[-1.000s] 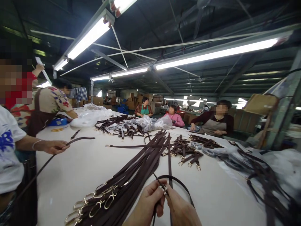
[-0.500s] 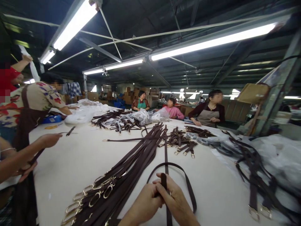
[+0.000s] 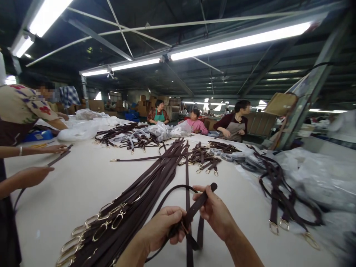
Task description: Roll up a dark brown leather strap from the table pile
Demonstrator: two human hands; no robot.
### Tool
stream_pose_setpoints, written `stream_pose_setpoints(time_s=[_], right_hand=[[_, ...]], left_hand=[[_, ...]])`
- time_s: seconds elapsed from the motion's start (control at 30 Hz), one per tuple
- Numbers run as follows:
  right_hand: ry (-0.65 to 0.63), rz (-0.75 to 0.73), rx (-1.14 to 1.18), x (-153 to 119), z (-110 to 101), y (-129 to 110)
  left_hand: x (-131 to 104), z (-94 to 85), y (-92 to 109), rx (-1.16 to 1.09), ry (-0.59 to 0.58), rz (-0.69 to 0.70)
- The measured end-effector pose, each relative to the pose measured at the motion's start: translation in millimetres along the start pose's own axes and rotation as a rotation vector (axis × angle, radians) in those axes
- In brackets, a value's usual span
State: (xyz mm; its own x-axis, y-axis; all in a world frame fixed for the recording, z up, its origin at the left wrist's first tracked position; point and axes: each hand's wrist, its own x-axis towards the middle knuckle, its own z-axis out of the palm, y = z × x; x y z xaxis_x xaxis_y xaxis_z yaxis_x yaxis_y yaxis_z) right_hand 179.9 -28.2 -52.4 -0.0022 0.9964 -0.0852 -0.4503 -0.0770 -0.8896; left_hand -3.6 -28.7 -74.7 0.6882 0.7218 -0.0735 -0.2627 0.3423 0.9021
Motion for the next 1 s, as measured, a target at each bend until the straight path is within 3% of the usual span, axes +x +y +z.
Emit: stream_pose_setpoints(time_s=[0.2,0.37,0.57,0.77,1.0], right_hand=[[-0.007,-0.046,-0.034,-0.4,-1.5,-3.0],[-0.053,-0.01,-0.007,0.2,-5.5,-0.9],[-0.218,0.053,-0.245,-4.0,-0.2,9.4],[-0.142,0.158,-0.194,-3.9,1.6,9.9],[-0.099,0.17,-0.225,-5.1,2.3,7.5]], left_hand=[[2.0,-4.1,-1.7,-0.028,-0.003,-0.035],[4.8,-2.6,-4.1,0.042,0.106,-0.038],[4.7,1.4,-0.7,0.208,0.187,-0.007],[2.1,-2.0,3.3,0.181,0.16,-0.03],[0.8,-4.0,2.5,0.195,0.108,-0.056]])
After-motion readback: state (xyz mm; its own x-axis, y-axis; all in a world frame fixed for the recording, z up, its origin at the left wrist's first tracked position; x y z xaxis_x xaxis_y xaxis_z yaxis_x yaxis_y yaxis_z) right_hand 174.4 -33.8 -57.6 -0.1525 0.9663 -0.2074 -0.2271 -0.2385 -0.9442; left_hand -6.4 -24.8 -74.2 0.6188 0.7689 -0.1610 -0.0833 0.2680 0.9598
